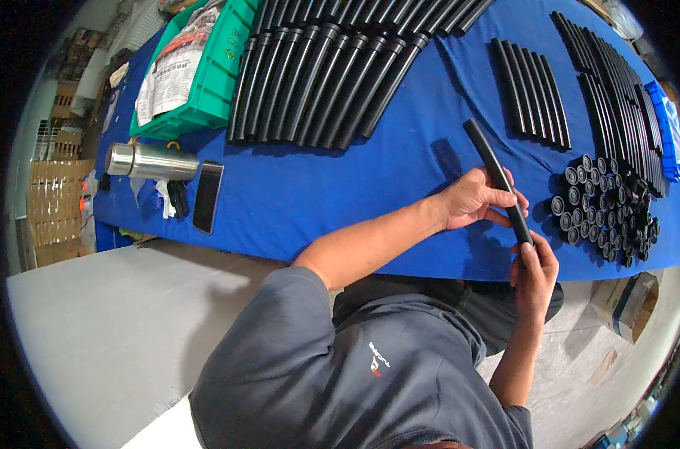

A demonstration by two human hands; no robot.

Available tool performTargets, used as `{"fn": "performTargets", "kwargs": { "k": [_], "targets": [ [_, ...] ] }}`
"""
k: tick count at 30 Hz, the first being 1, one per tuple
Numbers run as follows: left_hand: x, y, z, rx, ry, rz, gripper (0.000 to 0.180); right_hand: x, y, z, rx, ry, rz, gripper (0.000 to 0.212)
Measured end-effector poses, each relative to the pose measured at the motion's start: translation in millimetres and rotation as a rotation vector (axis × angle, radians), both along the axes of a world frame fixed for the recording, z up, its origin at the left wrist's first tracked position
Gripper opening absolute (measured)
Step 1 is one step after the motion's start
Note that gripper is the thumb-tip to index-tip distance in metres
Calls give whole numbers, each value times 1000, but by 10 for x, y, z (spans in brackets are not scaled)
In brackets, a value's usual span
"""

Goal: Arranging black plastic tubes on a table and attaching end caps to them.

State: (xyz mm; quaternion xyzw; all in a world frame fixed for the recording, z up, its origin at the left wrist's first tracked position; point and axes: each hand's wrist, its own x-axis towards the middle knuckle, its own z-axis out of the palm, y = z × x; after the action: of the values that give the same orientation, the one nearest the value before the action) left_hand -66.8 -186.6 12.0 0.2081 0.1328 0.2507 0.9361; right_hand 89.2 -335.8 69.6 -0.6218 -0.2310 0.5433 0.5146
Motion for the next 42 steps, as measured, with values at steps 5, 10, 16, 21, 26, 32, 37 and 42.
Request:
{"fn": "performTargets", "kwargs": {
  "k": [5,10,16,21,26,32,37,42],
  "targets": [
    [6,30,-21,-41,4,11,24,-91,1,-130,352,-1083,146,35],
    [-5,13,-25,4,-36,6,24,-56,-24,-45,22,-6,-23,29],
    [-37,29,6,45,9,-26,27,-174,-43,-38,67,-625,80,27],
    [13,12,17,58,40,-40,23,-37,-31,-145,48,-343,32,28],
    [-16,14,-10,50,-11,-31,19,-89,-52,-11,37,-437,69,30],
    [-17,-2,6,4,60,-6,20,-69,-42,-126,254,-853,110,33],
    [-24,49,-29,3,-36,-30,19,-91,-11,69,78,-363,36,34],
    [-49,38,99,-23,82,-46,23,-108,-35,11,254,-963,149,38]
  ]
}}
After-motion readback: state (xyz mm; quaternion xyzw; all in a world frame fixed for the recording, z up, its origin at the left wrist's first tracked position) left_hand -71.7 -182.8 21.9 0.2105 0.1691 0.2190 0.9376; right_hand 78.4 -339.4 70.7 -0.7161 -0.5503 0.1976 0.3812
